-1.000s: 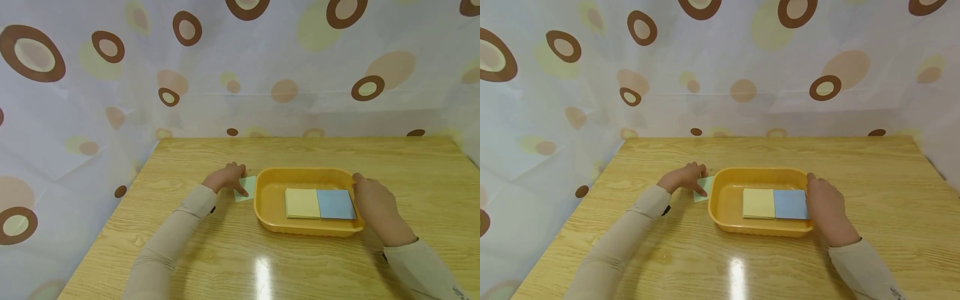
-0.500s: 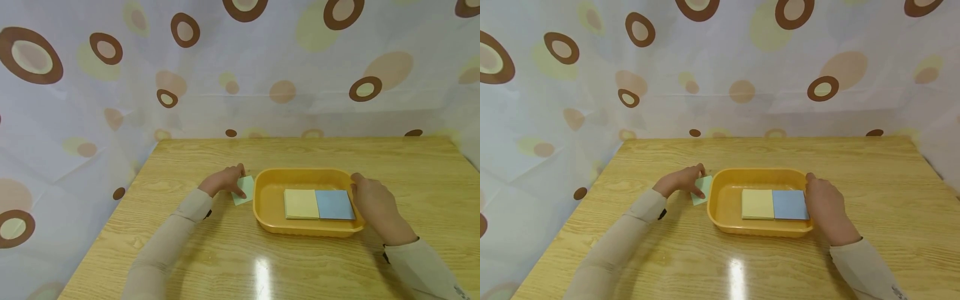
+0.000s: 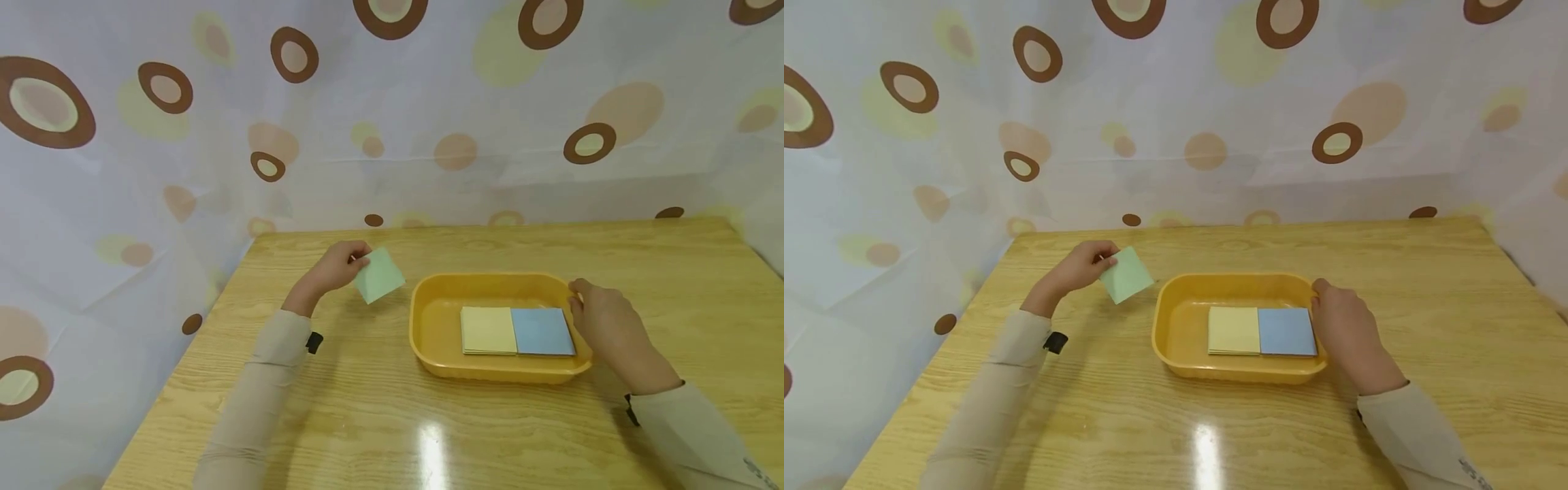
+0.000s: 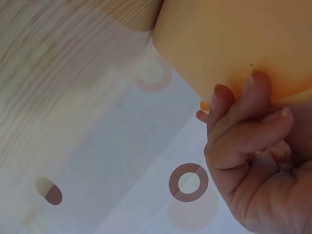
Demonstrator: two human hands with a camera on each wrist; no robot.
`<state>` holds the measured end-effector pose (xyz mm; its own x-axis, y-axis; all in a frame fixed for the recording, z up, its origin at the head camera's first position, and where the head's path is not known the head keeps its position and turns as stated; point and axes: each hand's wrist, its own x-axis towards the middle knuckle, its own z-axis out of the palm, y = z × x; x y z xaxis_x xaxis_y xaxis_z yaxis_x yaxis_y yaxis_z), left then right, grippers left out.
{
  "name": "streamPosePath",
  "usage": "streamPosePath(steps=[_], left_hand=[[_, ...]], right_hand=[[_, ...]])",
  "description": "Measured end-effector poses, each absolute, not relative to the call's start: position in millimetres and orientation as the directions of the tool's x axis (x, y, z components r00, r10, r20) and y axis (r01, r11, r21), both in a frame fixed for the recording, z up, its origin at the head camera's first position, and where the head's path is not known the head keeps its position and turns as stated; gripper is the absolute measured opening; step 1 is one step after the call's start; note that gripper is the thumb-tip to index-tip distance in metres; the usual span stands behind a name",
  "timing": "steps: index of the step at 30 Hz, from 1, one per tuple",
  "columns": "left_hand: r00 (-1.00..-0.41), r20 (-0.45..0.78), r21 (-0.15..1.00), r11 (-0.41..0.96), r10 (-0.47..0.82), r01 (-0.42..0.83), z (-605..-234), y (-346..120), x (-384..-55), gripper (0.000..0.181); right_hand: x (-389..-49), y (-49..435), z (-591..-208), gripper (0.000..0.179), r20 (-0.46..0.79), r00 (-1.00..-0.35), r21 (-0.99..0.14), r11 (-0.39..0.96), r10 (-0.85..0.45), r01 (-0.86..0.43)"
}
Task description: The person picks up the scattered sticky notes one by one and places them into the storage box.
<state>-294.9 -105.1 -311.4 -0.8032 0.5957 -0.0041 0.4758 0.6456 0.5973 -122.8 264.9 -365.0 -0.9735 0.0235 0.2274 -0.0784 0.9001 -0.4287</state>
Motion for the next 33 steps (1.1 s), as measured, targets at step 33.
streamPosePath(steps=[33], left_hand=[[-0.613,-0.453,0.327,0.760,0.648,0.562,-335,78,-248,0.028]], right_hand=[[-124,264,-360,0.028,0.186,-0.980,-0.430,0.903,0.066,-0.021]])
